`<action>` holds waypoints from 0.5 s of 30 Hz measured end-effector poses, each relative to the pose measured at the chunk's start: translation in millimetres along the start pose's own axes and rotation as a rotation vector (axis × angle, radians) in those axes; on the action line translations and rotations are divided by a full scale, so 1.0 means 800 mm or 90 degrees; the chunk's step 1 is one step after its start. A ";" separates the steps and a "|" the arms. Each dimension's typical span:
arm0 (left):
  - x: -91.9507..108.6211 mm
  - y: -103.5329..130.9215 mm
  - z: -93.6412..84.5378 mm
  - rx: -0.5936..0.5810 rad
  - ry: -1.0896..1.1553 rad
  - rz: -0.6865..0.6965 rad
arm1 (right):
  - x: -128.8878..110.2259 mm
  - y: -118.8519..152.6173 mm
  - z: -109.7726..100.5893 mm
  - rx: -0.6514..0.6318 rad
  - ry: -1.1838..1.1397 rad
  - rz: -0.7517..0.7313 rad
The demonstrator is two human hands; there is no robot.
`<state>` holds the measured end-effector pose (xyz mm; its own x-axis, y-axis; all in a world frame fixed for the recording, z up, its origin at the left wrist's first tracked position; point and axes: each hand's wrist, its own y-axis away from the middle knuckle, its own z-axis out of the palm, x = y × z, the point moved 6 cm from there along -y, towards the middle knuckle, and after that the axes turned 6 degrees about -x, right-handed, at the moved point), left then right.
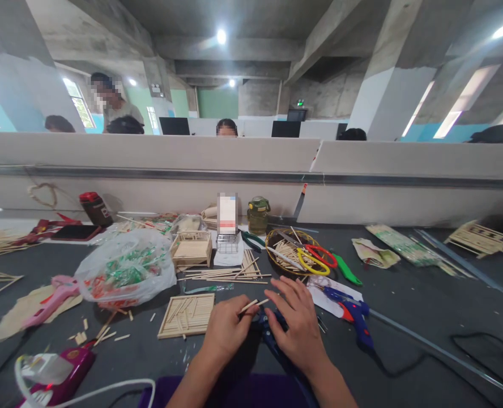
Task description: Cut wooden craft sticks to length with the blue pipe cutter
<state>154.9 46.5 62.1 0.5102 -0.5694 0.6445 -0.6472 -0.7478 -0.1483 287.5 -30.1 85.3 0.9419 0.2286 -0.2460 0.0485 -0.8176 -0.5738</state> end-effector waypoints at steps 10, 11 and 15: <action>0.011 0.002 0.002 0.000 -0.042 0.024 | 0.005 0.004 0.003 -0.004 -0.078 0.039; 0.010 0.002 0.002 0.001 -0.041 0.023 | 0.005 0.005 0.004 -0.004 -0.080 0.040; 0.008 0.002 0.003 0.009 -0.038 0.027 | 0.006 0.006 0.006 0.001 -0.093 0.043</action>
<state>158.5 40.6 64.5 0.5162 -0.6194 0.5914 -0.6606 -0.7275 -0.1853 290.6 -30.3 77.8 0.8848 0.2473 -0.3949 -0.0144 -0.8327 -0.5536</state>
